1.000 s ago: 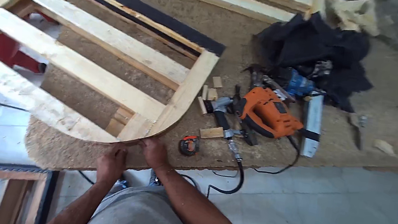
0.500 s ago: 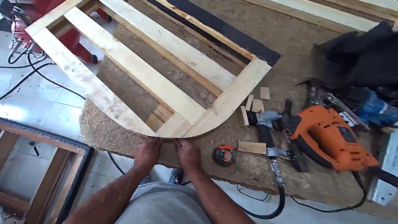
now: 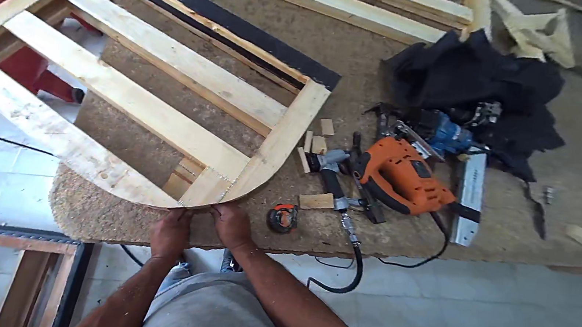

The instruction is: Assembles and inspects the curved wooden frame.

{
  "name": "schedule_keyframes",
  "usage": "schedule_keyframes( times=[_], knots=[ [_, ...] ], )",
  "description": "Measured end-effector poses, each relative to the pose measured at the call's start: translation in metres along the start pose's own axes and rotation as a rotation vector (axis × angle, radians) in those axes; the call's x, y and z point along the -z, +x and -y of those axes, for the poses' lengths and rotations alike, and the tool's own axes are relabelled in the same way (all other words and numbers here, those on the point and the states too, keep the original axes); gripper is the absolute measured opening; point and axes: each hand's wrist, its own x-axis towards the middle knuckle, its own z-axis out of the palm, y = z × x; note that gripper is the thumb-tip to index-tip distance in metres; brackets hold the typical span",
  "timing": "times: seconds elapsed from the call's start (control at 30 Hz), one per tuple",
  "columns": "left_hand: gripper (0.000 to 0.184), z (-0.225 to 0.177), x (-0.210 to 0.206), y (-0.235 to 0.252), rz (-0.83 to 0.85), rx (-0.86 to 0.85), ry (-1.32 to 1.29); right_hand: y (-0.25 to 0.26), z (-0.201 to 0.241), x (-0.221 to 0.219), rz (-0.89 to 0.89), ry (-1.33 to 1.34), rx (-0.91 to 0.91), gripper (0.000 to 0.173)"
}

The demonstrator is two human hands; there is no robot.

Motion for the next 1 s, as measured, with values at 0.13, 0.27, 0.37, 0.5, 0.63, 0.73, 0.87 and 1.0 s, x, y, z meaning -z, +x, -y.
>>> schedule_keyframes(
  times=[0.13,0.27,0.37,0.5,0.63,0.73,0.87,1.0],
  knots=[
    [0.035,-0.001,0.005,-0.002,0.026,0.010,0.014,0.005,0.012,0.019,0.160,0.095,-0.099,0.021],
    [0.031,-0.002,0.004,-0.001,0.002,-0.044,0.018,0.009,0.011,0.064,0.443,0.227,-0.185,0.030],
    [0.032,0.004,0.000,0.002,-0.033,-0.059,0.024,0.007,0.000,0.110,0.390,0.243,-0.274,0.032],
    [0.032,0.016,0.006,-0.012,-0.036,-0.136,-0.072,0.031,-0.039,0.170,0.086,0.088,-0.388,0.030],
    [0.025,0.043,0.011,-0.046,0.050,-0.226,-0.240,0.083,-0.085,0.217,-0.173,-0.046,-0.455,0.030],
    [0.023,0.058,0.017,-0.064,0.190,-0.155,-0.302,0.118,-0.104,0.236,-0.226,-0.088,-0.487,0.030],
    [0.023,0.086,0.025,-0.071,0.364,-0.142,-0.240,0.158,-0.121,0.234,-0.177,-0.174,-0.560,0.030],
    [0.025,0.097,0.028,-0.062,0.456,-0.149,-0.127,0.193,-0.143,0.228,-0.006,-0.320,-0.581,0.037]
  ],
)
